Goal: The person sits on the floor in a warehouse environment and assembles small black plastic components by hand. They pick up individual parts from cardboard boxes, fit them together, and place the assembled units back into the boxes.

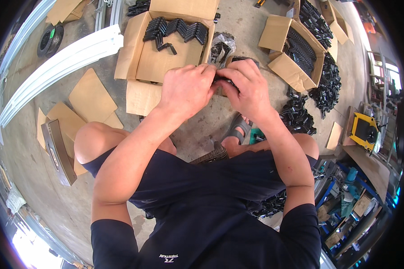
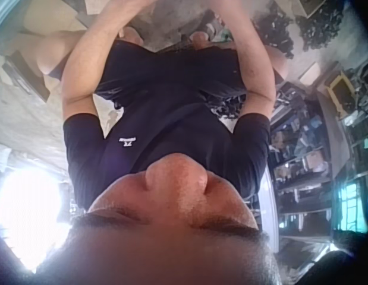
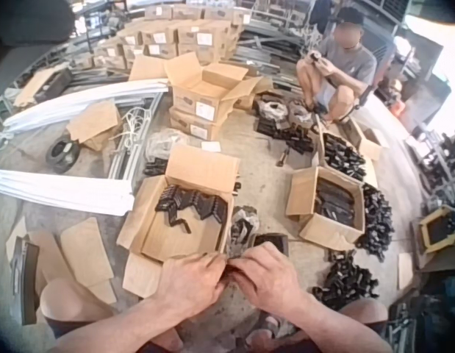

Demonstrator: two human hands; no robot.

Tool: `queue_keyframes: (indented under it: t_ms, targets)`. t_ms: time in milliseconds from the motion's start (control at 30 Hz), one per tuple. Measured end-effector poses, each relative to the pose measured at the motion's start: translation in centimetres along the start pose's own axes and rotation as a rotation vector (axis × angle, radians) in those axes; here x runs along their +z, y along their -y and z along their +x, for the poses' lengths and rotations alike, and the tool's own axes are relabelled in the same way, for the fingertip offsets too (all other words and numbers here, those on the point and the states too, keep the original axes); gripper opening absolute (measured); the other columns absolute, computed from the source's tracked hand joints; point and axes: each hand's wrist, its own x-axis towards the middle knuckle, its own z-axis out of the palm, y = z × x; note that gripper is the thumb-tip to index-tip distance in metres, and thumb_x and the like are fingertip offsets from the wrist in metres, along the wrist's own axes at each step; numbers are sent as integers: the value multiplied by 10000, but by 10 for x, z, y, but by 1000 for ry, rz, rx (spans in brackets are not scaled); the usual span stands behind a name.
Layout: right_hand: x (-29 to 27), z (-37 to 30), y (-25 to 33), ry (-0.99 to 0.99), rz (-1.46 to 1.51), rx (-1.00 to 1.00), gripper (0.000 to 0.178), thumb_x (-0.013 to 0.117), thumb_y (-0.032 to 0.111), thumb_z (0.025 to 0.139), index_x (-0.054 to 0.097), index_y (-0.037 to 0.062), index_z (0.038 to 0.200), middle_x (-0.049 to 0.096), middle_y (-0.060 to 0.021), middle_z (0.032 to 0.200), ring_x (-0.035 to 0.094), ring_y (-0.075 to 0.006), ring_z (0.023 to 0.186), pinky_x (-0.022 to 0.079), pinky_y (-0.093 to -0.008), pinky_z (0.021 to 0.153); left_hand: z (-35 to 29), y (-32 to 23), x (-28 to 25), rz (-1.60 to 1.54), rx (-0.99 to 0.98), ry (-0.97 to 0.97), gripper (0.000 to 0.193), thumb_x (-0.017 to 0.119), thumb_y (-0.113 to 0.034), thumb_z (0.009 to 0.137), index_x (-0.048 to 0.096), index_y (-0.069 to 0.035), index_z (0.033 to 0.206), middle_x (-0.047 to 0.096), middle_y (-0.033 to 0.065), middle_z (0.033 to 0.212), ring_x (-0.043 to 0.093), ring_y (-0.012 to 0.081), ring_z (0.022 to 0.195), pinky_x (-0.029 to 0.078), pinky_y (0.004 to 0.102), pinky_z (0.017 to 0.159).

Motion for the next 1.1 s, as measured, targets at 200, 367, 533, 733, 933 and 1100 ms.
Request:
queue_keyframes:
  t_ms: [200,367,533,733,933,1100]
  targets:
    - [-23,6,-12,99,373,389,419,812,111,863,697,40,1259,689,-74,1139,672,-224,1022,545,-333,858,5,0,-12,-229,-153,10,347,820,-244,825,744,-87,1125,762,52,900,721,186,758,559,338,657]
    - [-15,-2,-18,73,1233,673,403,778,85,931,661,-6,1306,685,-53,1223,644,-127,1096,534,-300,962,10,-1,-21,-906,-357,172,337,802,-131,909,730,-7,1215,754,17,910,648,39,780,523,222,682]
    - [-10,-4,-16,-26,1213,631,425,778,65,932,644,-16,1327,710,-50,1159,659,-120,1059,542,-299,959,12,0,-26,-1142,-329,213,317,792,-70,918,724,12,1216,738,15,977,647,44,882,531,212,740]
    - [-13,3,-12,-102,1145,649,394,766,95,955,645,-52,1300,725,-73,1124,672,-120,1023,556,-289,918,15,-9,-23,-1176,-243,-64,410,832,-116,888,668,7,1243,754,57,1053,667,95,1006,544,276,875]
    - [-19,15,2,-157,1078,630,370,780,132,951,675,-53,1253,726,-40,1007,661,-77,929,555,-250,832,16,-12,-16,-1299,-251,-96,252,787,-19,917,629,-12,1113,752,51,993,676,75,925,542,229,819]
    - [-22,23,1,-125,986,642,346,755,235,981,717,-36,1193,721,-13,927,644,-67,834,541,-242,748,18,-11,-14,-1427,-290,-169,210,772,1,926,636,8,1087,766,113,1002,712,107,907,574,244,804]
